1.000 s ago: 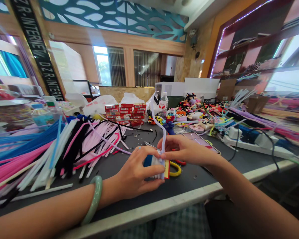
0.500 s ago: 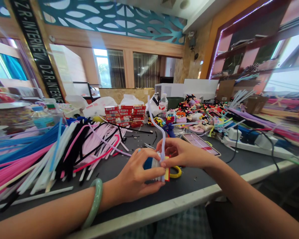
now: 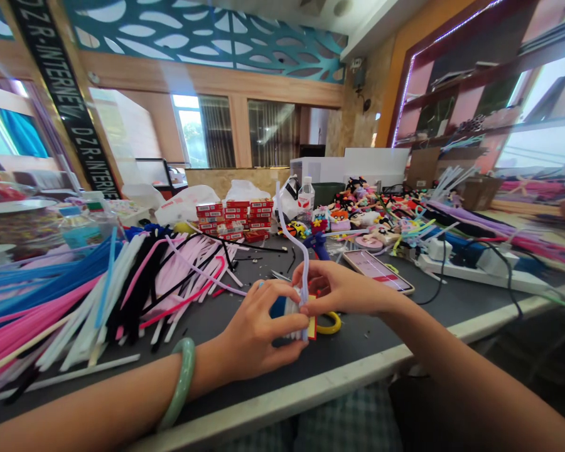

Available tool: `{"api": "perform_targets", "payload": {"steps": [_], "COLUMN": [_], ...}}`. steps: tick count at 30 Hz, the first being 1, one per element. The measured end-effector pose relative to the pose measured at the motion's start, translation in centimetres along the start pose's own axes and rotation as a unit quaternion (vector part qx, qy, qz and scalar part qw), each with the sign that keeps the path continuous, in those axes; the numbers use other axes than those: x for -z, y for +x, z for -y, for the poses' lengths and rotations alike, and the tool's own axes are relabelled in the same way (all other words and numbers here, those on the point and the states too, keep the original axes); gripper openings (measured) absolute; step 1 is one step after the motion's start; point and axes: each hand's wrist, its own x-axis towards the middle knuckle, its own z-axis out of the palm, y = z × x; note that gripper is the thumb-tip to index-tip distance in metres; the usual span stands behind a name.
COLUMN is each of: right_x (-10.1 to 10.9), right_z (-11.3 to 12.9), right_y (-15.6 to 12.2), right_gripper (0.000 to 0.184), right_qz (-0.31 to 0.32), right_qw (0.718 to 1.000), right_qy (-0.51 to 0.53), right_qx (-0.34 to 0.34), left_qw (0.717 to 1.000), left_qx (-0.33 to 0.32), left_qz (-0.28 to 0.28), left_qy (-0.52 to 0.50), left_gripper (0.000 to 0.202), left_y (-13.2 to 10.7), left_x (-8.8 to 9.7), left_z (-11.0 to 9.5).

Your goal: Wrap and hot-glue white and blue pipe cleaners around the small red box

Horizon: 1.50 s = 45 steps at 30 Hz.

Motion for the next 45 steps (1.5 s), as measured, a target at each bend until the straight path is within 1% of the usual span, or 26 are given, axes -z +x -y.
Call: {"api": "perform_targets", "payload": {"steps": [2,3,5,6,9,13,18,21,23,25,28,30,33,35,37,40,43,45], "right_x": [0.0,0.0,-0.1,-0.1,-0.2,-0.3,-0.4,-0.9,-1.3,-1.6,-1.8,-1.7,-1.6,-1.6,-1.7,-1.8,-2.0,-2.1], "right_z": [0.0,0.0,0.2,0.2,0.5,0.6,0.9,1.4,1.7,1.9,1.7,1.4,1.0,0.8,0.8,1.0,1.0,0.8], "right_y": [0.0,0.0,0.0,-0.1,-0.2,-0.3,-0.5,-0.9,-1.2,-1.3,-1.4,-1.3,-1.2,-1.2,-1.1,-0.9,-0.6,-0.4], "right_gripper": [0.035,0.035,0.036,0.037,0.041,0.042,0.042,0.041,0.04,0.044,0.059,0.069,0.086,0.093,0.094,0.093,0.097,0.098], "right_qz": [-0.007,-0.01,-0.009,-0.006,0.0,-0.006,-0.005,-0.005,-0.008,-0.007,-0.003,-0.002,0.01,0.018,0.011,-0.015,-0.039,-0.061], "right_qw": [1.0,1.0,1.0,1.0,0.999,0.998,0.998,0.997,0.997,0.998,0.997,0.998,1.0,1.0,1.0,0.998,0.993,0.989], "right_qy": [-0.001,0.001,0.017,0.027,0.052,0.054,0.065,0.077,0.07,0.061,0.057,0.043,0.024,0.007,-0.019,-0.063,-0.111,-0.133], "right_qx": [0.003,0.004,0.004,0.004,0.001,-0.01,-0.011,-0.027,-0.027,-0.027,-0.046,-0.047,-0.014,0.002,0.003,-0.007,-0.02,-0.016], "left_qw": [1.0,1.0,0.999,0.997,0.995,0.994,0.993,0.99,0.984,0.98,0.977,0.975,0.967,0.96,0.952,0.949,0.953,0.958], "left_qx": [0.013,0.016,0.007,-0.001,-0.02,-0.034,-0.014,-0.009,0.005,0.022,0.053,0.078,0.129,0.169,0.201,0.219,0.224,0.215], "left_qz": [0.007,0.001,-0.03,-0.063,-0.084,-0.088,-0.094,-0.102,-0.117,-0.127,-0.133,-0.135,-0.146,-0.155,-0.154,-0.145,-0.137,-0.127], "left_qy": [-0.004,-0.009,-0.028,-0.041,-0.052,-0.058,-0.065,-0.096,-0.131,-0.153,-0.158,-0.16,-0.163,-0.163,-0.171,-0.172,-0.154,-0.141], "left_gripper": [0.013,0.014,0.018,0.022,0.031,0.033,0.034,0.032,0.031,0.032,0.033,0.034,0.035,0.034,0.033,0.036,0.037,0.033], "left_y": [0.0,0.0,-0.2,-0.3,-0.5,-0.5,-0.2,-0.2,-0.2,-0.3,-0.3,-0.3,-0.3,-0.4,-0.6,-0.7,-0.6,-0.4], "left_x": [0.0,-0.1,-0.3,-0.4,-0.8,-0.7,-0.2,-0.1,-0.2,-0.4,-0.5,-0.5,-0.6,-0.7,-0.9,-1.0,-0.9,-0.7], "left_z": [0.0,0.0,0.3,0.5,0.9,0.8,0.2,0.1,0.3,0.5,0.8,0.9,1.1,1.2,1.3,1.5,1.5,1.5]}}
